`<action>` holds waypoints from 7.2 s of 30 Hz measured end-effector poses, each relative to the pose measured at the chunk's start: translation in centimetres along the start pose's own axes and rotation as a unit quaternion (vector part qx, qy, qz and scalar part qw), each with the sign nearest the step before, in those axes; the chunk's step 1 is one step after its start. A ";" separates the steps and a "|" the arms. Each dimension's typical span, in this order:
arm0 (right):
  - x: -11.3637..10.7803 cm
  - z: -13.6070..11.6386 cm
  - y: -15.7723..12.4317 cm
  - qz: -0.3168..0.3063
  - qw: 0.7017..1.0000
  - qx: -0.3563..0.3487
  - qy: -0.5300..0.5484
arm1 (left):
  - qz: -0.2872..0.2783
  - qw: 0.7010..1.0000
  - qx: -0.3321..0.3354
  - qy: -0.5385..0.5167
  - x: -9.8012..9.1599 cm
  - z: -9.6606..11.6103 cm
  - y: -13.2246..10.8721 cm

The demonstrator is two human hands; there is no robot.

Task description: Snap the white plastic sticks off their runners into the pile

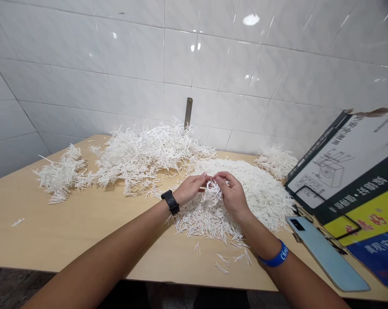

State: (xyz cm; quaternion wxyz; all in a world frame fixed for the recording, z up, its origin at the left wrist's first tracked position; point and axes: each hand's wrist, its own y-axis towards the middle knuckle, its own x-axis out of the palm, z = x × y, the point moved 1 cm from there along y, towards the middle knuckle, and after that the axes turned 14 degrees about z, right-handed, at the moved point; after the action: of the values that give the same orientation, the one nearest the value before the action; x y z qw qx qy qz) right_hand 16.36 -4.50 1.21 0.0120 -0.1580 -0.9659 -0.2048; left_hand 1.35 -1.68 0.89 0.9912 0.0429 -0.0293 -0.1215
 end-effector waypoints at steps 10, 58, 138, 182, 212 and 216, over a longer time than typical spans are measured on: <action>0.2 -1.0 -1.0 0.112 0.984 -0.094 -0.101 | -0.027 0.997 0.066 0.041 0.9 0.3 -0.5; 0.1 -0.6 -0.7 -0.230 0.965 0.037 -0.119 | -0.062 0.994 0.001 -0.085 0.6 0.7 -0.5; -0.4 0.0 0.6 -0.206 0.968 0.141 0.017 | 0.090 0.992 0.092 0.017 -1.1 0.9 0.3; 0.1 -0.7 -0.1 -0.172 0.984 0.019 -0.033 | -0.126 0.986 -0.057 -0.092 0.3 0.6 -1.0; 0.0 -1.0 -1.3 -0.310 0.944 -0.005 -0.109 | 0.088 0.988 -0.056 -0.114 -1.6 1.1 0.6; -0.3 -0.3 -0.5 -0.267 0.956 0.054 -0.104 | 0.032 0.999 0.003 -0.033 -1.3 1.2 0.4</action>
State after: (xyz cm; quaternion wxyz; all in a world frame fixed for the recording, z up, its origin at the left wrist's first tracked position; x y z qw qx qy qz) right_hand 16.49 -5.12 1.30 -0.1349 0.0866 -0.9783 -0.1310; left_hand 0.11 -1.07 2.07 0.9929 0.0414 -0.0637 -0.0912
